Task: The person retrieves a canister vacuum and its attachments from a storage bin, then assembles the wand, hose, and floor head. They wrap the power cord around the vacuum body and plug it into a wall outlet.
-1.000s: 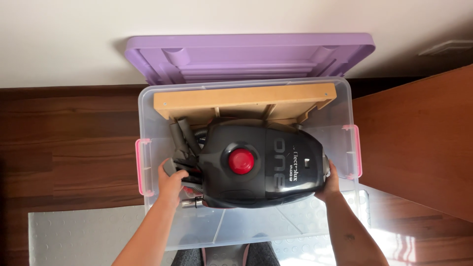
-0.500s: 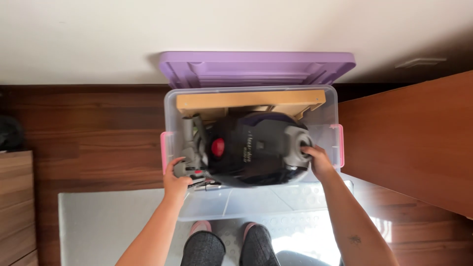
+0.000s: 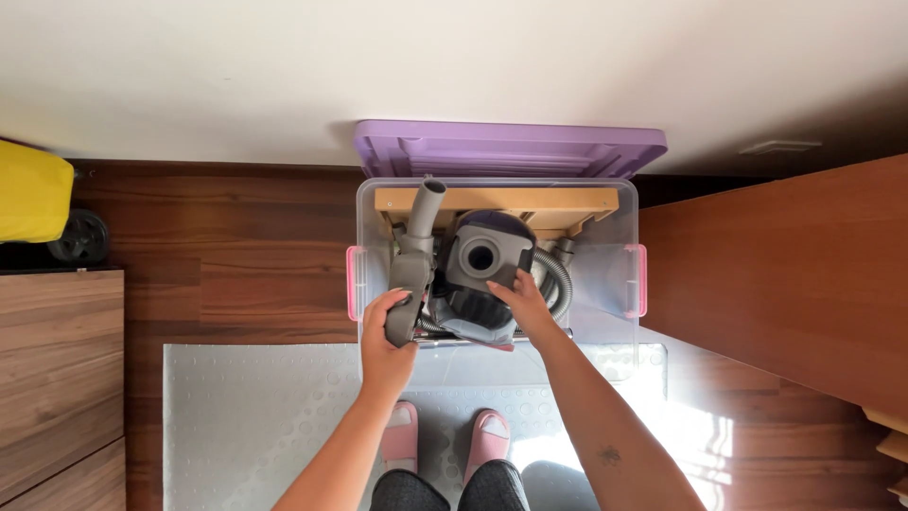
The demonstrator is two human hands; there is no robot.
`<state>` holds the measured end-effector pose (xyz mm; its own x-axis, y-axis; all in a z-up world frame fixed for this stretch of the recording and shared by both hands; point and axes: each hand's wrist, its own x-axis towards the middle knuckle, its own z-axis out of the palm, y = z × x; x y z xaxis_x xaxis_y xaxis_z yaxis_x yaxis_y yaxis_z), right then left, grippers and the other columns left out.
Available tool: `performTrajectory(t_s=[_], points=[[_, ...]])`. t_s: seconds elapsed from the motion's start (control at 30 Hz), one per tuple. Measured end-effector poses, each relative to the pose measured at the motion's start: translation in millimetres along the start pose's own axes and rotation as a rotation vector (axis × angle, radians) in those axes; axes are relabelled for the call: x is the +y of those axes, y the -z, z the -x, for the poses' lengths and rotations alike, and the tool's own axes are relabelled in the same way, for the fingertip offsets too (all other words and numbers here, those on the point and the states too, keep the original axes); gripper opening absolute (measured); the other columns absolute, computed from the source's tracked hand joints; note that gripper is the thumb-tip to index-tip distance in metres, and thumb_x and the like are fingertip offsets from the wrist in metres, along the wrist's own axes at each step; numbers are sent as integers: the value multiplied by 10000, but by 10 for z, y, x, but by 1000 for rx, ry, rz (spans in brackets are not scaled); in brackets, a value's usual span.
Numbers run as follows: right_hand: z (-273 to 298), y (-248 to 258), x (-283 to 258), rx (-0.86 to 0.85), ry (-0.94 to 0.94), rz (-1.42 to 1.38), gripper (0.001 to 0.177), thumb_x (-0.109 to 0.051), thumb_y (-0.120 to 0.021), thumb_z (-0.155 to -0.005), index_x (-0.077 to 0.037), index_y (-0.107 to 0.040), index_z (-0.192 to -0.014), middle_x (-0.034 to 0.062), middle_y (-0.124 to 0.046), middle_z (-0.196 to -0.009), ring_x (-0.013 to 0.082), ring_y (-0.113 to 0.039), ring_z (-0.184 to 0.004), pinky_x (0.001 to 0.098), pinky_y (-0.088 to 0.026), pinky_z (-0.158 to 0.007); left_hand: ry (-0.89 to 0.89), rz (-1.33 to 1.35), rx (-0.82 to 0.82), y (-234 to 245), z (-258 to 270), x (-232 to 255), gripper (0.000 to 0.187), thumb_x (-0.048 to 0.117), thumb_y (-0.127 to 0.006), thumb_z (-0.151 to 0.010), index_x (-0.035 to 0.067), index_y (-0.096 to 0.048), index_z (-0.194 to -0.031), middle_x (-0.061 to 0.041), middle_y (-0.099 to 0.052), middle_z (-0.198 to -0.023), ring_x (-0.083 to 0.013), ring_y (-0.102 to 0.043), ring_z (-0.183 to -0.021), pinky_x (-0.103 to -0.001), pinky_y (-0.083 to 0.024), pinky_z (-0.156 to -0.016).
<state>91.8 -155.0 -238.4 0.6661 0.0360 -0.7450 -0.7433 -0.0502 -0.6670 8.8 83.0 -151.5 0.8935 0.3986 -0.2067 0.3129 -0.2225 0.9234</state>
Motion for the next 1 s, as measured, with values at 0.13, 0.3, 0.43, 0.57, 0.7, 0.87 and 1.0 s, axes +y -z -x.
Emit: performTrajectory(t_s=[0.13, 0.3, 0.43, 0.57, 0.7, 0.87, 1.0], points=[[598, -99, -667, -51, -85, 103, 1072, -537, -782, -884, -46, -204, -1641, 216, -190, -1693, 347, -176, -1572, 534, -200, -1279, 47, 57, -51, -64, 225, 689, 791, -299, -524, -577, 96, -658, -1249, -189, -541, -1366, -407, -494, -1342, -585, -363, -1129], [781, -60, -833, -268, -90, -348, 580, -462, -631, -859, -284, -478, -1390, -79, -564, -1305, 84, -496, -1155, 304, -368, -899, -446, -92, -291, -425, 664, 845, 524, -90, -529, -835, 134, -608, -1302, -124, -566, -1434, -496, -359, -1500, -598, -411, -1151], [855, 274, -1111, -103, 98, -680, 604, -396, -720, -833, 17, -662, -1270, 182, -726, -1175, 312, -701, -1044, 442, -561, -926, -791, -84, -435, -628, 744, 1024, 612, -206, -432, -812, 46, -532, -1361, -146, -476, -1457, -575, -316, -1464, -740, -347, -1181], [1099, 578, -1486, 138, 351, -647, 234, -190, -643, -893, -97, -708, -1097, 98, -712, -1255, 214, -625, -1258, 353, -453, -1133, -716, -246, -609, -718, 740, 1139, 717, 189, -502, -772, 69, -364, -1465, -163, -285, -1584, -467, -196, -1539, -692, -207, -1202], [1354, 573, -1403, -78, 668, -209, 130, -171, -742, -906, -154, -696, -1026, 123, -719, -1255, 316, -588, -1362, 485, -367, -1223, -483, -151, -448, -735, 611, 1490, 987, 412, -680, -956, 12, -71, -1621, -208, -110, -1709, -511, -66, -1587, -650, -105, -1261], [1689, 222, -1431, -156, 673, 46, 591, -467, -869, -762, -81, -707, -1180, 124, -597, -1295, 307, -551, -1289, 461, -347, -1170, -400, -222, -313, -797, 454, 1609, 1176, 308, -910, -572, 10, -346, -1560, -232, -272, -1643, -552, -200, -1494, -651, -103, -1195], [1905, 42, -1577, -353, 766, 266, 746, -525, -935, -658, -180, -711, -1281, 137, -279, -1593, 388, -274, -1492, 487, -192, -1237, -329, 16, -330, -659, 336, 1294, 1348, 1079, -116, -578, 95, -576, -1376, -168, -383, -1601, -511, -271, -1478, -760, -86, -1114]])
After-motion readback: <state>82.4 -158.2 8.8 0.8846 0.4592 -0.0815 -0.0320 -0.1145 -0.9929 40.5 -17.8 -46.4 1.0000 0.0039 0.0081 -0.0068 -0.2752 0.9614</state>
